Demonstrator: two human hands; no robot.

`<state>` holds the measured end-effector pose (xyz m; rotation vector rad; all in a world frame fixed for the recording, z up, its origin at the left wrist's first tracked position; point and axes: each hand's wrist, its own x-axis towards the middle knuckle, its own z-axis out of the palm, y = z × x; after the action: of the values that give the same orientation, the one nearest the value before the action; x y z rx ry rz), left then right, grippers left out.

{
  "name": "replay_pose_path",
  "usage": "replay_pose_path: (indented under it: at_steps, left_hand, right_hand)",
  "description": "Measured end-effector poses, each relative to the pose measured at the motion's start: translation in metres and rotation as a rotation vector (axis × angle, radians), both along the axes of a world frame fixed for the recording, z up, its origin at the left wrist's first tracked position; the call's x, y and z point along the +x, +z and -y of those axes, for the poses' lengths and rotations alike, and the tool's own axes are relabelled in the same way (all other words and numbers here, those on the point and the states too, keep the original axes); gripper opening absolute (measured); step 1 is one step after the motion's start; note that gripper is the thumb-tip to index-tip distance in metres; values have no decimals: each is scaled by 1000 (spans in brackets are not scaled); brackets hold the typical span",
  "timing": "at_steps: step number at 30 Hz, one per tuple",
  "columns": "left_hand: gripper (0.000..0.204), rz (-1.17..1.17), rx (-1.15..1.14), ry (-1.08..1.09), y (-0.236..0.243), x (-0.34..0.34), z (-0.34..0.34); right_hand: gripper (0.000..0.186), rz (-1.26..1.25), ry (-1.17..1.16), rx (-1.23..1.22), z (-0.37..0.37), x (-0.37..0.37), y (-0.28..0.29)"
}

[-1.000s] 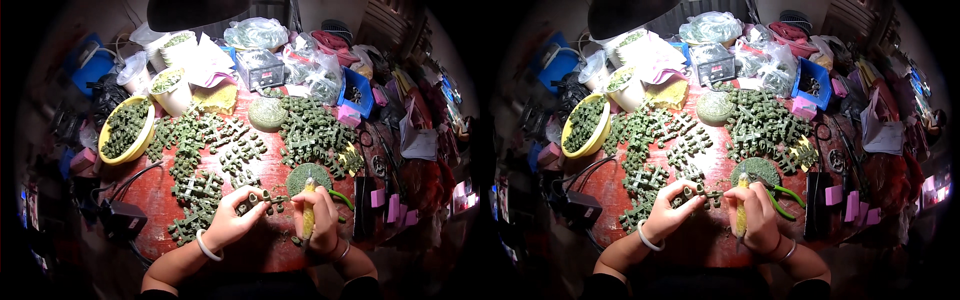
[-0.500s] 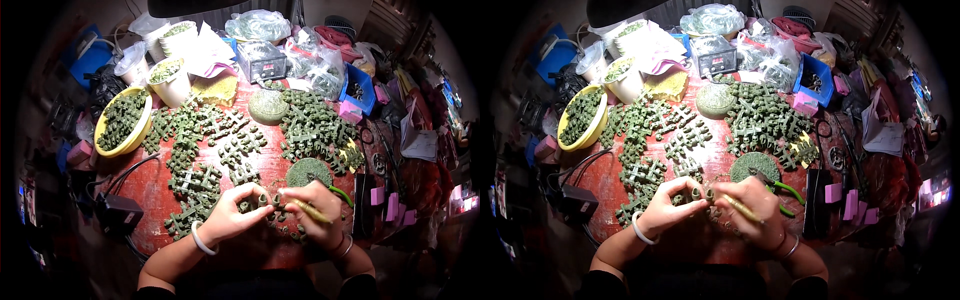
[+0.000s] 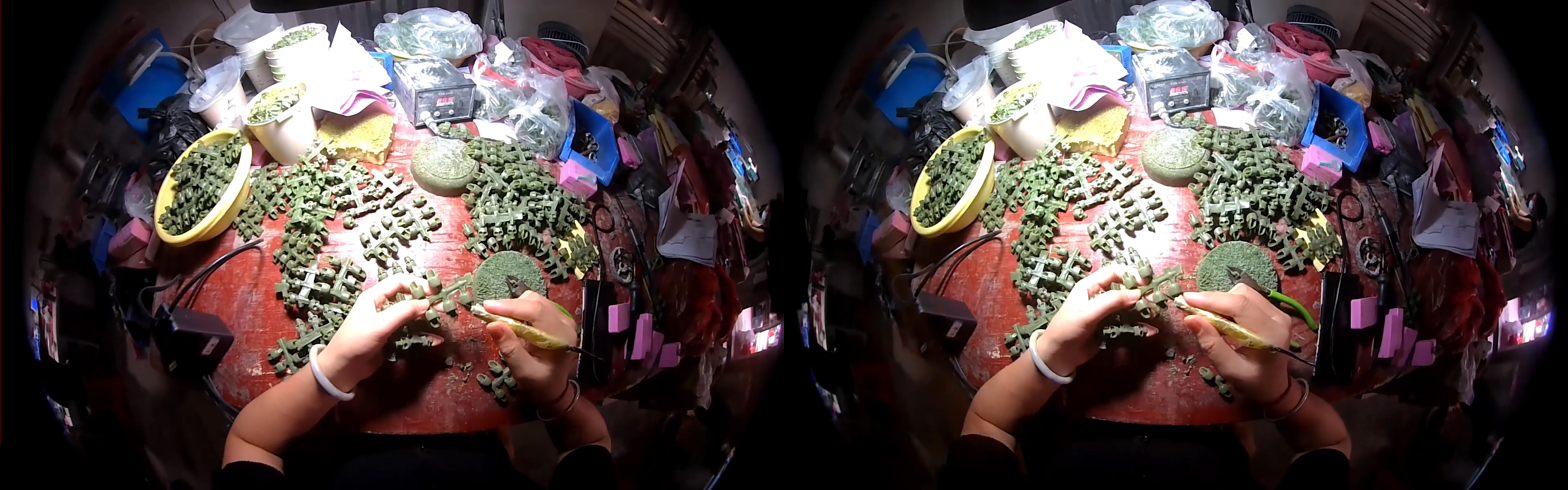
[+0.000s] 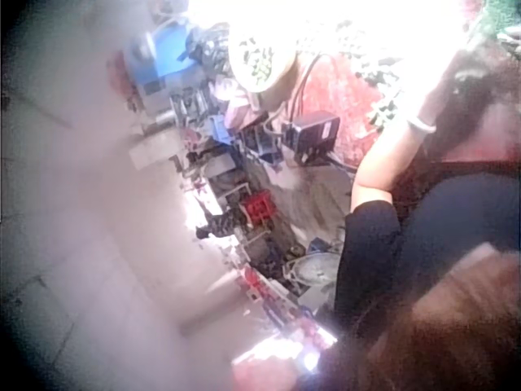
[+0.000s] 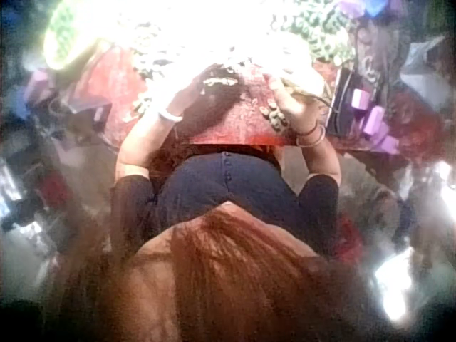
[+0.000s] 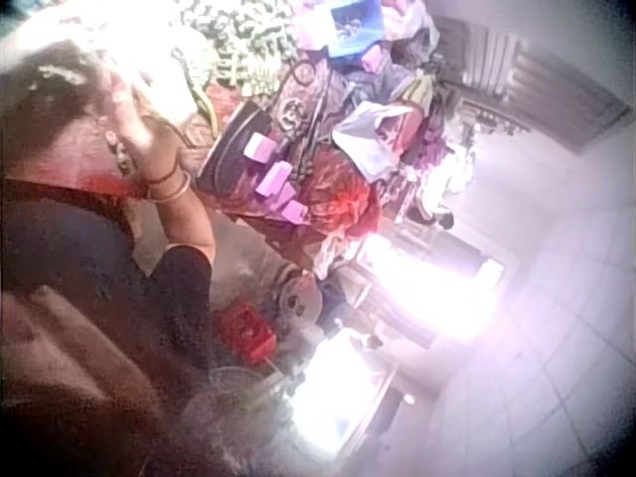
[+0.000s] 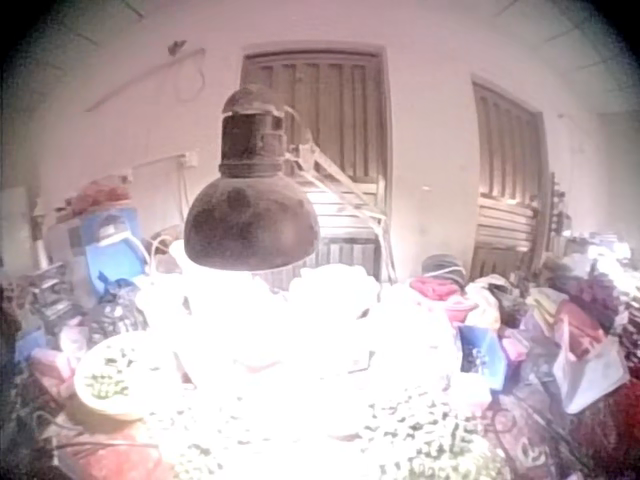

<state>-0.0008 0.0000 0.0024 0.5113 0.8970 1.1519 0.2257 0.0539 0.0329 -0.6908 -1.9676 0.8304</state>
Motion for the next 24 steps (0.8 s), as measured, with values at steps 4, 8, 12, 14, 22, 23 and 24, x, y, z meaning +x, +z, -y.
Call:
replay_pose_path:
  at_steps: [4,8,12,14,22,23,24]
  left_hand:
    - [11,-94,101,94,-7,4,1]
    - [10,-45,105,80,-11,4,2]
    - [13,-77,100,-20,3,8,4]
    - [19,-242,208,-125,3,8,3]
    - [55,125,-31,-428,0,0,5]
    - [63,148,-80,-434,1,0,5]
    - [63,149,-81,-436,2,0,5]
  right_hand:
    - [26,10,-18,10,2,-3,-2]
    - [33,46,-144,46,3,-7,-20]
    - [34,130,-48,-80,2,-12,-6]
    - [32,86,-26,-168,-2,-8,-9]
    - [25,-52,246,-725,-4,-1,-2]
    - [27,-43,277,-620,-6,-1,-8]
    - [28,-32,307,-515,-7,0,-12]
